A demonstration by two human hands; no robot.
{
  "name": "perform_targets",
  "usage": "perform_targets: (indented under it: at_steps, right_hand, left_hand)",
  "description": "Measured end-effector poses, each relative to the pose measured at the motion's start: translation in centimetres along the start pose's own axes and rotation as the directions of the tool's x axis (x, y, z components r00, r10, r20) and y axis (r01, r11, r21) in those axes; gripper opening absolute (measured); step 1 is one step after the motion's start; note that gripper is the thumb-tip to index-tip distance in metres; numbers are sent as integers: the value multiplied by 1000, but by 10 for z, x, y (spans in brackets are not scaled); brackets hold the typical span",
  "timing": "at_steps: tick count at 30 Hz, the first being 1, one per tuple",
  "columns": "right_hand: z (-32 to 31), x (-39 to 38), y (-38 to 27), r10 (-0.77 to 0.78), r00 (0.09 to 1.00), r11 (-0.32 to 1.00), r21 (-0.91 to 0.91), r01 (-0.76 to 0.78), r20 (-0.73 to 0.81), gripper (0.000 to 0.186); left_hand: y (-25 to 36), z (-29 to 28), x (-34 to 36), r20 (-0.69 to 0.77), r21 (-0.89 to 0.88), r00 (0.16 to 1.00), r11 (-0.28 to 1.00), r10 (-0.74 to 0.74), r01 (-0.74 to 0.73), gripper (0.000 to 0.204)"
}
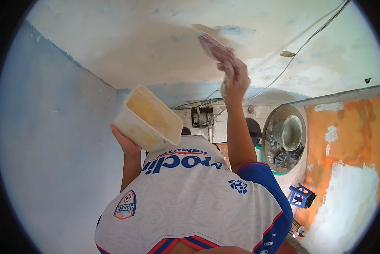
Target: The person patches a damaged area on a ceiling by applying a white compound from a plastic container onto the surface using a red putty knife.
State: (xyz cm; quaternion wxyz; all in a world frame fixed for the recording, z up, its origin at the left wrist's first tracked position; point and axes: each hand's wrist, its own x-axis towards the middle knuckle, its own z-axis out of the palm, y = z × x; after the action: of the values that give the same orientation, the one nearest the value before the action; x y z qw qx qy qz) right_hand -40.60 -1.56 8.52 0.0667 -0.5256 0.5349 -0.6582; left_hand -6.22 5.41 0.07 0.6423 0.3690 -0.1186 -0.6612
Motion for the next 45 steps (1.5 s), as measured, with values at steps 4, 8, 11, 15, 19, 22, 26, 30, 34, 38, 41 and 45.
perform_targets:
  at_steps: [4, 8, 11, 15, 19, 22, 26, 30, 34, 38, 41, 45]
  right_hand:
    - [33, -2, -20, 1, 985, 999, 34, -7, 175, 14]
    - [89, -34, -16, 13, 969, 990, 130, -46, 248, 15]
    - [86, -25, -2, -29, 982, 975, -213, 70, 186, 14]
    - [14, 7, 21, 45, 941, 999, 38, -34, -336, 16]
    - [12, -10, -16, 15, 966, 1000, 10, -13, -258, 14]
    - [94, -54, -19, -184, 972, 951, -225, 214, 146, 14]
    - [131, -51, -11, -60, 994, 985, -157, 74, 91, 11]
    - [55, -17, -6, 46, 959, 999, -10, -51, -281, 9]
    - [48, -49, -1, -39, 994, 999, -41, 35, -106, 8]
    - [122, -69, -27, -17, 992, 994, -107, 30, 124, 14]
    - [105, -46, -7, -87, 996, 927, -369, 73, -19, 12]
    - [39, -30, -5, 49, 948, 996, 86, -23, -314, 15]
  left_hand:
    - [8, -18, 6, -3, -19, 1000, 1000, -20, 20, 79]
    - [9, -45, 14, 130, -88, 990, 994, -49, 61, 78]
    - [15, -53, 13, -19, -82, 999, 996, -45, 43, 77]
    - [32, -64, 3, -82, -59, 997, 998, 4, -9, 77]
    - [36, -83, 10, -5, -96, 1000, 995, 13, -13, 76]
    - [35, -88, 15, 0, -169, 999, 984, -51, 50, 78]
    - [46, -67, 7, -51, -121, 998, 992, -42, 36, 77]
    - [53, -75, 5, -99, -64, 995, 998, -6, 0, 76]
    - [54, -83, 11, -73, -94, 997, 996, -11, 4, 76]
    - [62, -74, 11, -60, -68, 998, 998, 5, -9, 77]
    - [68, -69, 5, -90, -58, 996, 998, 28, -34, 77]
    - [67, -76, 7, -119, -64, 992, 997, 35, -43, 77]
